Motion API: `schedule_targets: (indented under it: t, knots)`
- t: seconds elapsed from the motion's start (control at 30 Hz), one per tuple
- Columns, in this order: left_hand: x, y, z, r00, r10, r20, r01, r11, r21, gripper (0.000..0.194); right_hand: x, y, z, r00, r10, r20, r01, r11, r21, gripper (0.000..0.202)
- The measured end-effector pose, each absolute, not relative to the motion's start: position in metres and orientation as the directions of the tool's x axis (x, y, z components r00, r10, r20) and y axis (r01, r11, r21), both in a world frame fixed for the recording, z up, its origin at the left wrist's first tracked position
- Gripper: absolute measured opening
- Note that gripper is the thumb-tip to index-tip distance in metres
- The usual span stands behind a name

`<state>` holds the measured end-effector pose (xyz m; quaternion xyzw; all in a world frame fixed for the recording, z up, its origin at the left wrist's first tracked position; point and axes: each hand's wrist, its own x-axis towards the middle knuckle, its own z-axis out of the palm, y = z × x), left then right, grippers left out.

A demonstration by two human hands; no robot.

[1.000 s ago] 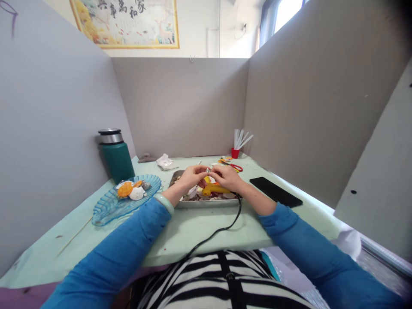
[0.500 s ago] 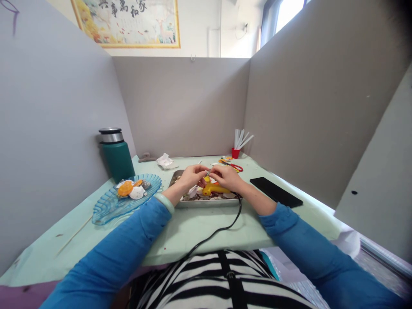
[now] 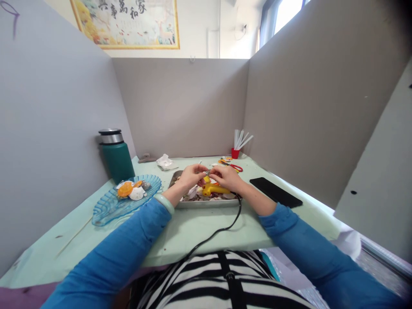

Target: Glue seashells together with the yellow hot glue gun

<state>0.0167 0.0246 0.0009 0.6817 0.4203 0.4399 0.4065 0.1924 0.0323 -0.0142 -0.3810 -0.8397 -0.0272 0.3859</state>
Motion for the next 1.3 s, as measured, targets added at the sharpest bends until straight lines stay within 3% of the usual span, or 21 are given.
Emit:
schedule_targets:
  t: [0.27, 0.63, 0.93, 1.3]
  knots:
    - [0.015, 0.036, -0.007, 0.268, 0.902, 0.338, 0.276, -0.408, 0.870, 0.025, 0.194, 0.035, -0.017, -0.447, 0.576, 0.684, 0.648, 0.736, -0.197, 0.023]
    - [0.014, 0.038, -0.009, 0.290, 0.877, 0.384, 0.373, -0.473, 0.798, 0.026, 0.195, 0.037, -0.017, -0.475, 0.529, 0.703, 0.639, 0.757, -0.137, 0.022]
    - [0.016, 0.035, -0.008, 0.313, 0.880, 0.358, 0.342, -0.456, 0.821, 0.024, 0.194, 0.035, -0.016, -0.452, 0.554, 0.699, 0.638, 0.748, -0.181, 0.026]
    - [0.014, 0.025, 0.000, 0.310, 0.939, 0.152, 0.145, -0.204, 0.968, 0.023, 0.194, 0.031, -0.014, -0.318, 0.601, 0.733, 0.676, 0.686, -0.269, 0.026]
